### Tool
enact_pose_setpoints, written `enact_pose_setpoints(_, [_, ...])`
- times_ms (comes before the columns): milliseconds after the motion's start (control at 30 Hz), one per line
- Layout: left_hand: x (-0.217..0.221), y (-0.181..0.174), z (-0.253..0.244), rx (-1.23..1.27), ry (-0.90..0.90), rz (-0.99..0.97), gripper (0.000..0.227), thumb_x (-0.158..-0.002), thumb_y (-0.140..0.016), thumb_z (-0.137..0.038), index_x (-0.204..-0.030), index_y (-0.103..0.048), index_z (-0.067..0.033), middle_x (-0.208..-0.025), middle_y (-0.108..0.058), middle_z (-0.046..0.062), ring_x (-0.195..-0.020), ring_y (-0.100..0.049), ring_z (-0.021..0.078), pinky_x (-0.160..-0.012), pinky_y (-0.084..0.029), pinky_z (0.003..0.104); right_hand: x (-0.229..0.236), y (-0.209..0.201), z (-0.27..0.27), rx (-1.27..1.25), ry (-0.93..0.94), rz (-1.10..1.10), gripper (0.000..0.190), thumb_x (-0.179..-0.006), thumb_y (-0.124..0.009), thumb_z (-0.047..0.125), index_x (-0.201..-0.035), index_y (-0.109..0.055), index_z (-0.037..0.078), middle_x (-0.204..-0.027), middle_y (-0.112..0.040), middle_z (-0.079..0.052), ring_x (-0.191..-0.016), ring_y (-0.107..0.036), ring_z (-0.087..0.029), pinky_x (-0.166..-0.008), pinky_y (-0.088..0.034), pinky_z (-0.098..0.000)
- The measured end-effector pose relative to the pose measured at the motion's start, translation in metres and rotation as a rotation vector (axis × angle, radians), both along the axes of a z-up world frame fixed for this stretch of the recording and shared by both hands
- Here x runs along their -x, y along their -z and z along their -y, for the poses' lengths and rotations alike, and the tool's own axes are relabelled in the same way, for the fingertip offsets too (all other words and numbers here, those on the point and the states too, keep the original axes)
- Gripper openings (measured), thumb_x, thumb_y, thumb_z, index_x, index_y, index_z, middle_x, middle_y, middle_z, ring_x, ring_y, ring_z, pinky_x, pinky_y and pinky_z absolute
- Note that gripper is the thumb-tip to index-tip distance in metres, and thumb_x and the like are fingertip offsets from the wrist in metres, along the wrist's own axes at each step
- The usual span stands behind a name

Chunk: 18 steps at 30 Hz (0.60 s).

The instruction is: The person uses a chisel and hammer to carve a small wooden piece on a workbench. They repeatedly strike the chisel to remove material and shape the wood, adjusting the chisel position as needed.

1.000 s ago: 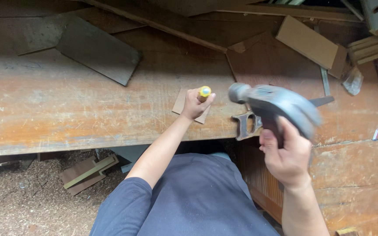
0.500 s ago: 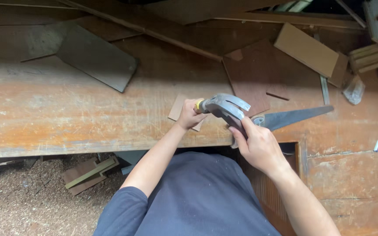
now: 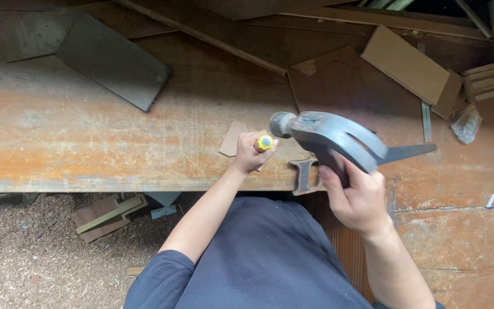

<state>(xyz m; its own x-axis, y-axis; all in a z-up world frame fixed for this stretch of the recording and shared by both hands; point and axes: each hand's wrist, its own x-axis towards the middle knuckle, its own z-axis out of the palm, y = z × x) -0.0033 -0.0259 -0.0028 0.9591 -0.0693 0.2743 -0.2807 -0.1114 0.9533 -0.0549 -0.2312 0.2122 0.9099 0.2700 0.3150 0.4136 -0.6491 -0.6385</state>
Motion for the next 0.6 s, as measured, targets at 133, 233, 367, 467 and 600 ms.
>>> enact_pose_setpoints(133, [0.007,0.007,0.001,-0.024,-0.006,0.067,0.017,-0.09,-0.079,-0.013,-0.079,-0.067,-0.0077,-0.065,-0.063,0.009,-0.059,-0.065,0.0217,-0.058,-0.048,0.034,0.011,-0.019,-0.005,-0.157,0.055,-0.087,0.02,-0.099,-0.066,0.01,-0.116,-0.064,-0.001,-0.082,-0.068,-0.008,-0.064,-0.066,-0.023,-0.063,-0.054,-0.0322])
enact_pose_setpoints(233, [0.006,0.01,-0.001,0.025,0.008,0.188,0.029,-0.078,-0.07,-0.008,-0.105,-0.071,0.0002,-0.08,-0.068,0.014,-0.071,-0.07,0.0267,-0.066,-0.055,0.035,0.006,-0.008,-0.014,0.068,-0.122,0.082,0.013,-0.096,-0.062,0.01,-0.109,-0.064,0.006,-0.092,-0.068,-0.015,-0.08,-0.069,-0.034,-0.075,-0.053,-0.0417])
enact_pose_setpoints(367, [0.006,0.011,-0.003,0.012,0.06,0.166,0.014,-0.078,-0.075,-0.007,-0.091,-0.071,-0.0035,-0.078,-0.068,0.012,-0.069,-0.068,0.0265,-0.064,-0.053,0.034,0.004,0.019,-0.009,0.213,-0.079,-0.261,0.023,-0.094,-0.069,0.013,-0.114,-0.066,0.004,-0.081,-0.072,-0.018,-0.072,-0.072,-0.036,-0.064,-0.056,-0.044])
enact_pose_setpoints(467, [0.012,0.007,-0.006,-0.018,0.081,0.121,0.009,-0.083,-0.076,-0.009,-0.087,-0.07,-0.0041,-0.072,-0.065,0.011,-0.063,-0.066,0.0234,-0.061,-0.051,0.033,0.005,0.035,0.002,0.129,0.017,-0.286,0.031,-0.095,-0.068,0.016,-0.123,-0.064,0.004,-0.079,-0.072,-0.021,-0.073,-0.074,-0.037,-0.064,-0.056,-0.0439])
enact_pose_setpoints(600, [0.01,0.002,-0.004,0.029,0.096,0.114,0.014,-0.092,-0.076,-0.013,-0.083,-0.067,-0.0064,-0.074,-0.068,0.008,-0.064,-0.066,0.0185,-0.06,-0.051,0.031,-0.013,0.074,0.009,0.046,0.093,-0.32,0.032,-0.099,-0.065,0.022,-0.124,-0.061,0.003,-0.083,-0.071,-0.024,-0.079,-0.074,-0.039,-0.068,-0.057,-0.0449])
